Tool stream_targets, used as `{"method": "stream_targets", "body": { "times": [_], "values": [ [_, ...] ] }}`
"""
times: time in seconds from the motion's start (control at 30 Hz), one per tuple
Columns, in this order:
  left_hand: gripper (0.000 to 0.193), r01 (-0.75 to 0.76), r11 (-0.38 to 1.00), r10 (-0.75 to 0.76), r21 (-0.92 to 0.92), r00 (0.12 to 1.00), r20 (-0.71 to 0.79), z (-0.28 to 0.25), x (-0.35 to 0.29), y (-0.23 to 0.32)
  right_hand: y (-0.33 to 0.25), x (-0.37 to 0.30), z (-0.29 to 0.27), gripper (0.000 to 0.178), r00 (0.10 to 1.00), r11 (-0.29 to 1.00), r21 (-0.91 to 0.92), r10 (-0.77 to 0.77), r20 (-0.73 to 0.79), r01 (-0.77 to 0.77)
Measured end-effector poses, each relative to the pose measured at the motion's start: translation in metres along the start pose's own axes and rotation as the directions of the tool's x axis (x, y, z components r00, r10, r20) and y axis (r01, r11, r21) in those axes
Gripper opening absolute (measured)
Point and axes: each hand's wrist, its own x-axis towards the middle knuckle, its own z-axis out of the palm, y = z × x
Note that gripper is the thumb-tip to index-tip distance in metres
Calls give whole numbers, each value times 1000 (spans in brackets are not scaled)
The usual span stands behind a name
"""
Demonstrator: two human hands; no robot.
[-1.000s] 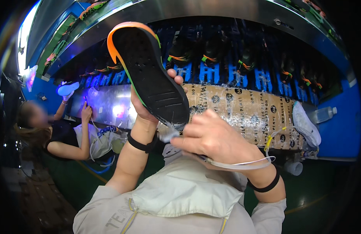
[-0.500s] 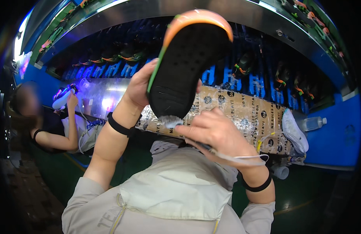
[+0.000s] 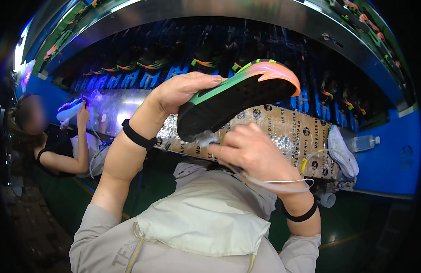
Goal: The person repeatedly picks up black clog-style shoes from a conveyor belt, scrubs the soles with a brush, and places them back on the belt. The process is repeated for multiple shoes throughout the clip.
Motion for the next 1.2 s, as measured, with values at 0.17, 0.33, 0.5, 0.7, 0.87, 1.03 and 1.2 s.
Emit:
{"method": "stream_targets", "body": {
  "times": [0.17, 0.33, 0.5, 0.7, 0.87, 1.03, 1.2],
  "values": [
    [40, 23, 973, -27, -229, 1000, -15, -18, 1, -27, -1, -4, 2, 38, 981, 987, 142, 97, -165, -74],
    [42, -22, 904, 42, -427, 998, 38, -22, -4, -58, 5, -3, -6, 34, 1000, 975, 221, -2, 13, -1],
    [55, -75, 879, 51, -470, 997, -63, -4, -13, -87, 24, 2, -20, 33, 772, 952, 21, 261, -579, -306],
    [62, -93, 814, 60, -574, 995, -75, -3, -11, -110, 20, -13, 23, 36, 917, 945, -257, 93, -388, -204],
    [64, -88, 795, 69, -600, 996, -55, 4, -18, -108, 7, -12, 8, 39, 944, 971, 196, 188, -273, -137],
    [63, -75, 712, 100, -698, 995, -5, 11, -19, -119, 38, 2, 22, 38, 830, 951, -194, 100, -549, -243],
    [67, -107, 635, 146, -765, 989, -17, 7, -20, -128, 12, -9, 31, 41, 985, 1000, 13, 21, -170, -19]
  ]
}}
